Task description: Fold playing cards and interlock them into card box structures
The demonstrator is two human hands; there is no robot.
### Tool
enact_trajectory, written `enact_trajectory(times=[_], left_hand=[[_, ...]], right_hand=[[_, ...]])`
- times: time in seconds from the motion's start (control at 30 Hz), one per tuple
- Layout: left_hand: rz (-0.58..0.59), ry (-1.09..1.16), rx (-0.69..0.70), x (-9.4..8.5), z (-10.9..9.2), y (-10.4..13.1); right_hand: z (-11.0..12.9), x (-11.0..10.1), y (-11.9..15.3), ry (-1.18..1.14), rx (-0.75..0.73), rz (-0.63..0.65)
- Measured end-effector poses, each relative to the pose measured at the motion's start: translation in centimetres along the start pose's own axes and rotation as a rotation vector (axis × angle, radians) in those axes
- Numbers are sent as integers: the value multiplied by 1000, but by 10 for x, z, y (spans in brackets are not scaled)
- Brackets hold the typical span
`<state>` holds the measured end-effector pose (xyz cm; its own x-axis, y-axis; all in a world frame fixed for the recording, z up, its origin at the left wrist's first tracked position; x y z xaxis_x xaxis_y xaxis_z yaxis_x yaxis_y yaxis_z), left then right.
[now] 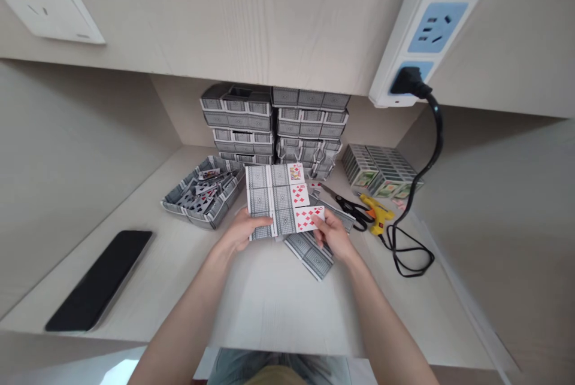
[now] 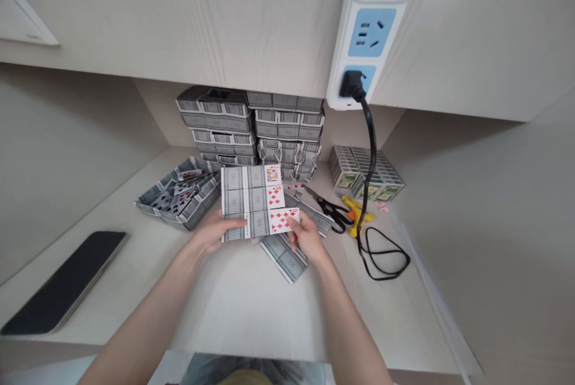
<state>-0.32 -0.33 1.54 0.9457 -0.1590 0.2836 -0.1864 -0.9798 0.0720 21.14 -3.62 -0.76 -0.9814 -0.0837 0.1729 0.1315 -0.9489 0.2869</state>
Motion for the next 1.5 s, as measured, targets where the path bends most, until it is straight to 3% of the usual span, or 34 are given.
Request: enact_trajectory(times=[0.27, 0.6, 0.8, 0.97, 1.13, 1.5], left_hand=[[-51, -21, 46, 3, 2, -2], [-101, -57, 94, 0, 6, -5], [-90, -8, 94, 1, 3, -3], [-93, -14, 90, 2, 1, -2], [-118, -54, 107, 4, 4, -2], [-52, -38, 143, 9, 5, 1]], right_hand=[[0, -4, 0, -159, 128, 126], [-2, 1, -1, 26, 32, 35], [4, 4, 4, -124, 89, 127], [5, 4, 4, -166, 132, 127], [3, 9, 3, -88, 113, 131], [-2, 15, 1, 104, -11, 30]])
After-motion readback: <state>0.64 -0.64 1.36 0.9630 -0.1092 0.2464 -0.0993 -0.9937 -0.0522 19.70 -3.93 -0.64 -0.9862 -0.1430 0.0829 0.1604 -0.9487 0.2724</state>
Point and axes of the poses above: each hand's wrist, its own y-axis away from the middle knuckle, its own x-axis out of the palm, z = x × y, the point moved 1 cm from there along -y, towards the middle knuckle, and after that the axes turned 14 degrees about x, right-handed, at the moved point
